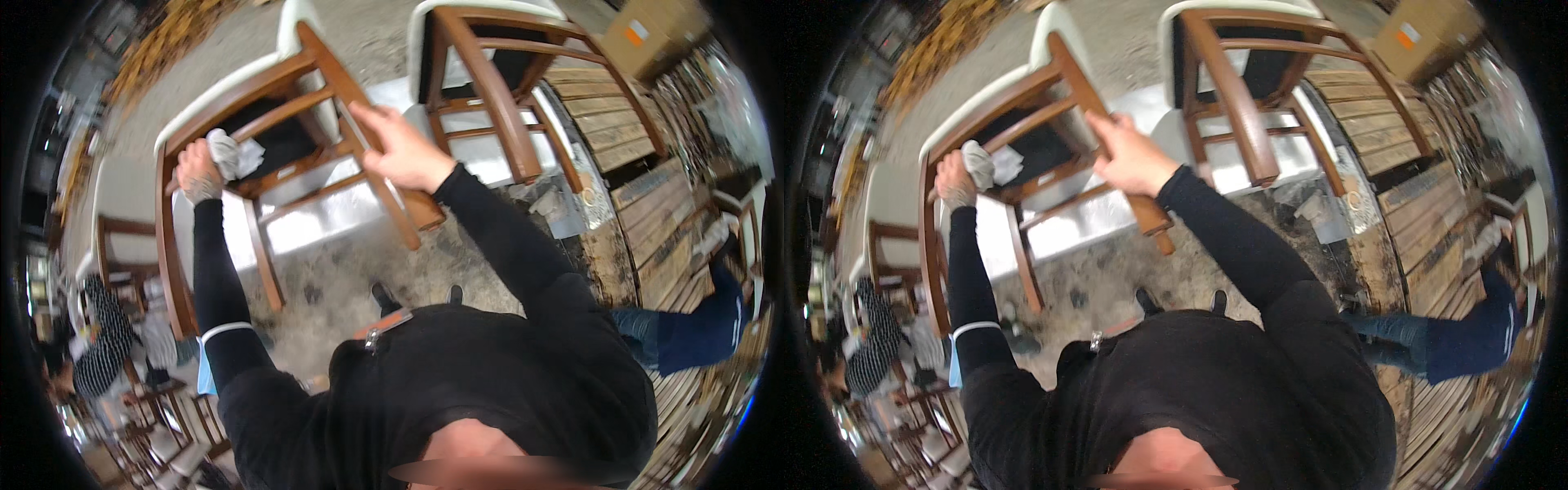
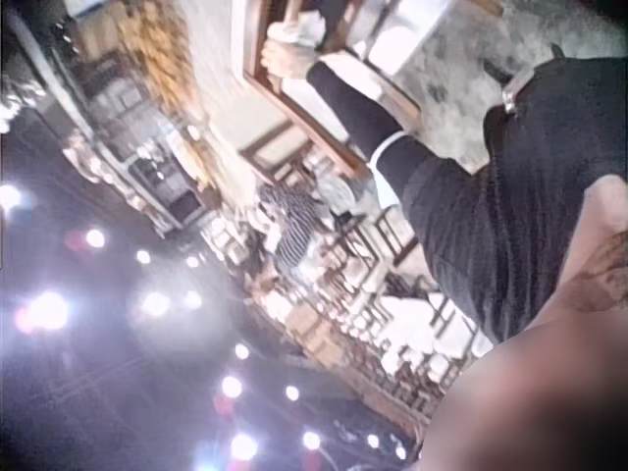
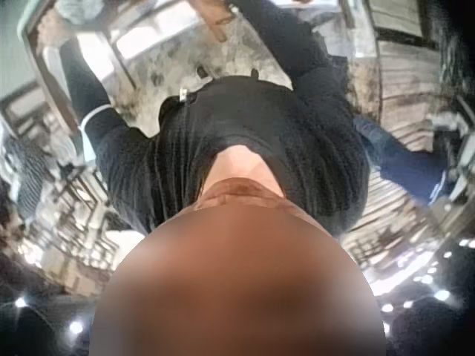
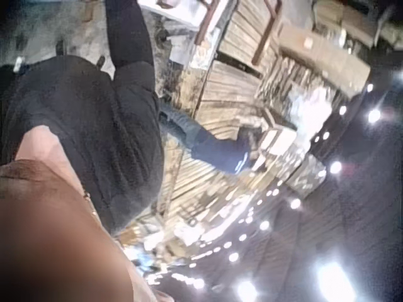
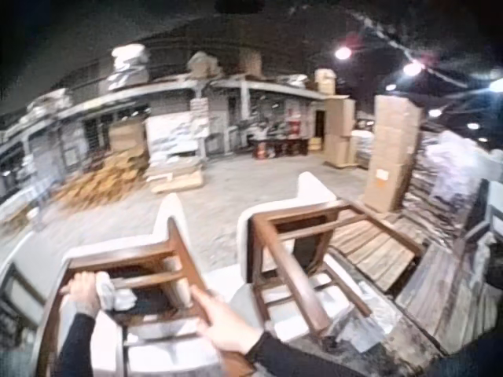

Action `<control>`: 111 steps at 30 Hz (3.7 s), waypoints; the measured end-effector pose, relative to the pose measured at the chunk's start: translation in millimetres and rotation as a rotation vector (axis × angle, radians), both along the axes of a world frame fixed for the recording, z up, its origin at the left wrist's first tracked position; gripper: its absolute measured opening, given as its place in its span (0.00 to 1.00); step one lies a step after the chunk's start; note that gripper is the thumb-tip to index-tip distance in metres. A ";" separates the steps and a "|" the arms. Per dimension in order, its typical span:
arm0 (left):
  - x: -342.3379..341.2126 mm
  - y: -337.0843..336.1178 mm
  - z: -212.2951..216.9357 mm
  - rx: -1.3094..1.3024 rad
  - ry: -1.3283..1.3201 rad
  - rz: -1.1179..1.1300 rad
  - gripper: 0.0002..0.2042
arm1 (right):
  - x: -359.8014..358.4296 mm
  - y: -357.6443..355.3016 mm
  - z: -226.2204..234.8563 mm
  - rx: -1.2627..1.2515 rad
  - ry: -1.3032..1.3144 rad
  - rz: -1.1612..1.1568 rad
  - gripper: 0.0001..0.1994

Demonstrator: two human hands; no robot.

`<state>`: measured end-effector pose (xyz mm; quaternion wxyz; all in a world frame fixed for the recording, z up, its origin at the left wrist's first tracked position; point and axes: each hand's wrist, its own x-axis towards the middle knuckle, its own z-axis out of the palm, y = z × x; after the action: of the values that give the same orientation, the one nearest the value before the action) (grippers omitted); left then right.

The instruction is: The person wipes the wooden frame of a chair with a white cloth, moving around the chair to clean different sections. The person also lifts and repositions the chair to access the underside and legs.

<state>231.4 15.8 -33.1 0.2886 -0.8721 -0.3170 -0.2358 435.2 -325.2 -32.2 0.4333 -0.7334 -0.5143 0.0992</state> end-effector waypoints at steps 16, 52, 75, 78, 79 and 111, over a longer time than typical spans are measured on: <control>-92.2 -245.0 -340.4 -1.438 -0.275 0.397 0.20 | 3.0 0.6 15.6 -0.034 0.127 0.054 0.37; 129.0 -73.1 -369.7 -1.562 -1.559 0.379 0.16 | -28.8 19.8 43.2 -0.243 0.323 -0.137 0.43; 71.7 -79.3 -187.9 -1.176 0.444 0.008 0.23 | 4.7 -2.0 17.9 -0.083 0.102 0.003 0.36; 70.0 -158.6 -185.6 -1.052 0.378 -0.244 0.17 | 10.5 -13.7 -9.1 0.172 0.303 0.093 0.30; 69.1 -192.1 -186.8 -1.208 0.484 -0.099 0.18 | 5.2 -18.1 -20.9 0.303 0.450 0.061 0.29; 121.7 -641.4 -204.2 -1.502 -0.110 -0.208 0.17 | 157.9 -590.3 -346.9 -0.790 0.393 -0.258 0.15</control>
<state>353.1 -625.6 -237.3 -0.4227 -0.8465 -0.3225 -0.0259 593.2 -915.5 -379.1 0.2185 -0.8678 -0.2497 0.3700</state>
